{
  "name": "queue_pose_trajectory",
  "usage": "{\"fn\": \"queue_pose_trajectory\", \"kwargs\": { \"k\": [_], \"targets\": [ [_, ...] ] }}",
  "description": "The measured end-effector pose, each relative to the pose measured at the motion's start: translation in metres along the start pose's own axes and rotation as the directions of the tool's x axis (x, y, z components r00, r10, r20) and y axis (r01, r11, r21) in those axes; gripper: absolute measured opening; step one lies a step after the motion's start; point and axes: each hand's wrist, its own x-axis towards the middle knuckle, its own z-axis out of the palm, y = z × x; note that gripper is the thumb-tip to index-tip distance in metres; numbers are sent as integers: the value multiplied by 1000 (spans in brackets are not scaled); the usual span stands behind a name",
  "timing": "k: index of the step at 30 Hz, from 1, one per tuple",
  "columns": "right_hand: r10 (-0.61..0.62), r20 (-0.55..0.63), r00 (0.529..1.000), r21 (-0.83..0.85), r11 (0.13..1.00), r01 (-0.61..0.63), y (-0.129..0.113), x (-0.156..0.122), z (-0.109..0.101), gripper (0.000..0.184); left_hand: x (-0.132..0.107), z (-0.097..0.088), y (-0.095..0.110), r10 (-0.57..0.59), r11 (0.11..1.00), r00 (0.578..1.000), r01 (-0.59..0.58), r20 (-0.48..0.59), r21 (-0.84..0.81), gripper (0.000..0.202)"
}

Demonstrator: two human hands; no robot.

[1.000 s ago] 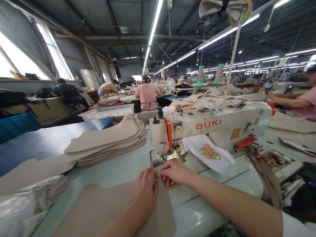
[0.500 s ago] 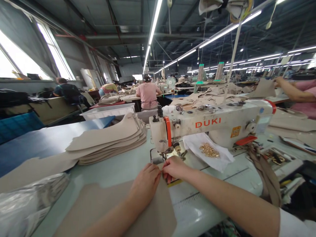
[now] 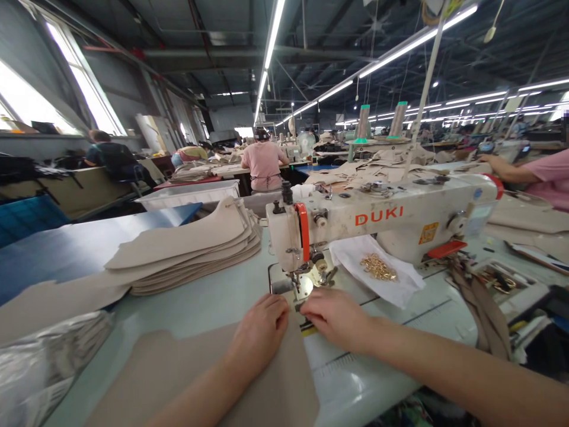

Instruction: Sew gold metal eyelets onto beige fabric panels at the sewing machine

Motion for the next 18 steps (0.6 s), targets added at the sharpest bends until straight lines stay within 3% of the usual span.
{"fn": "queue_pose_trajectory", "kwargs": {
  "k": [1, 3, 5, 8, 13, 18],
  "targets": [
    [-142, 36, 989, -131, 981, 146, 2, -8, -2, 18, 0, 1, -1, 3, 1000, 1000, -3, -6, -6, 20],
    [-359, 128, 925, -347, 857, 381, 6, -21, -6, 21, -1, 2, -1, 10, 1000, 1000, -11, -20, -8, 20],
    [-452, 181, 873, -461, 746, 481, 8, -26, -6, 24, -1, 2, -1, 16, 1000, 999, -17, -31, -8, 21],
    [-475, 186, 860, -506, 704, 498, 7, -23, -4, 21, -1, 1, -2, 17, 1000, 999, -17, -33, -13, 21],
    [-458, 74, 886, -470, 768, 436, 1, -7, 7, 16, -2, 1, -4, 20, 998, 1000, -20, -9, -58, 19],
    [-540, 133, 831, -443, 718, 537, 7, 1, 17, 14, -3, 4, -5, 32, 999, 999, -32, -1, -32, 19]
  ]
}}
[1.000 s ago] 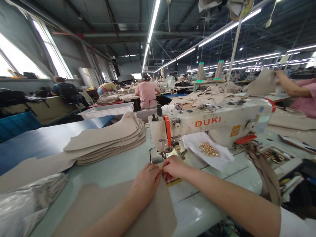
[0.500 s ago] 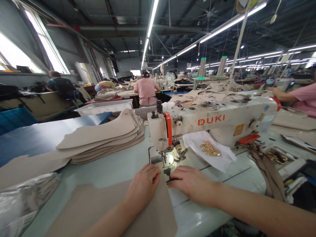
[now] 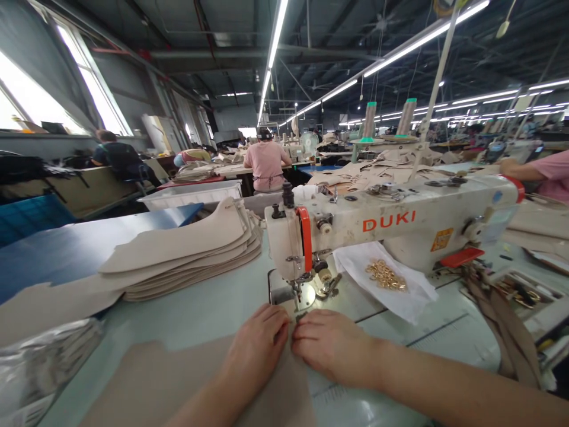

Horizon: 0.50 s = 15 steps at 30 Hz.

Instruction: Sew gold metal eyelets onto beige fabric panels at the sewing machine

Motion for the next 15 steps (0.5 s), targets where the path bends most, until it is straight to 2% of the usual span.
{"fn": "queue_pose_trajectory", "kwargs": {
  "k": [15],
  "targets": [
    [43, -32, 999, 102, 994, -39, 0, -3, 0, 20, 1, 5, -6, 80, 997, 994, -78, -72, 28, 24]
  ]
}}
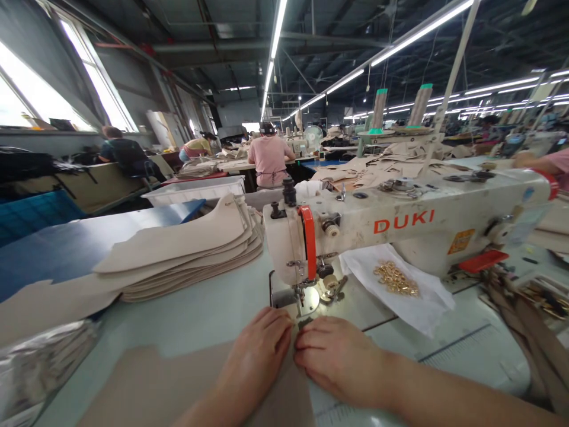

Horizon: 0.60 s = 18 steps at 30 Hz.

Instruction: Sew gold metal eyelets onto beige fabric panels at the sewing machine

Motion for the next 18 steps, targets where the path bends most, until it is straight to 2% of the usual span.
{"fn": "queue_pose_trajectory", "kwargs": {
  "k": [12, 18],
  "targets": [
    [9, -17, 1000, -3, 1000, -9, 1, -2, 3, 21, 0, 1, -1, 15, 1000, 1000, -15, 26, 8, 23],
    [10, -6, 1000, 8, 1000, -10, 2, -1, 2, 19, -1, 2, -2, 14, 1000, 1000, -14, 4, 1, 22]
  ]
}}
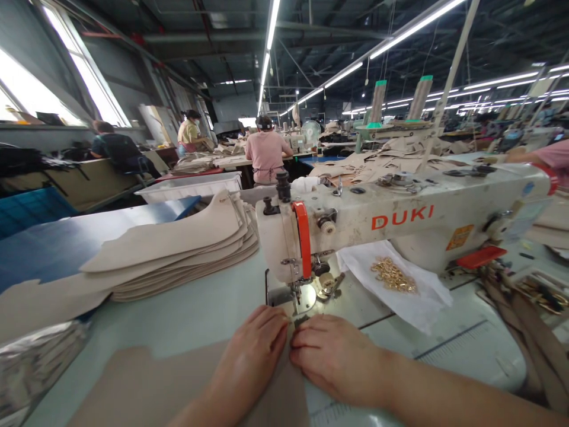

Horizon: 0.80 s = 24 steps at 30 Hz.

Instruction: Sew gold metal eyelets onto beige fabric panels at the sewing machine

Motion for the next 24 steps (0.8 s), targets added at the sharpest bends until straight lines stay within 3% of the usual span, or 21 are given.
{"fn": "queue_pose_trajectory", "kwargs": {
  "k": [17, 24],
  "targets": [
    [5, -10, 1000, 10, 1000, -5, -2, 1, -1, 19, 4, 1, 1, 43, 999, 998, -43, -38, -13, 26],
    [139, -8, 990, 14, 990, -139, -4, 5, -6, 18, 3, -3, 1, -3, 998, 999, 5, 41, -57, 22]
  ]
}}
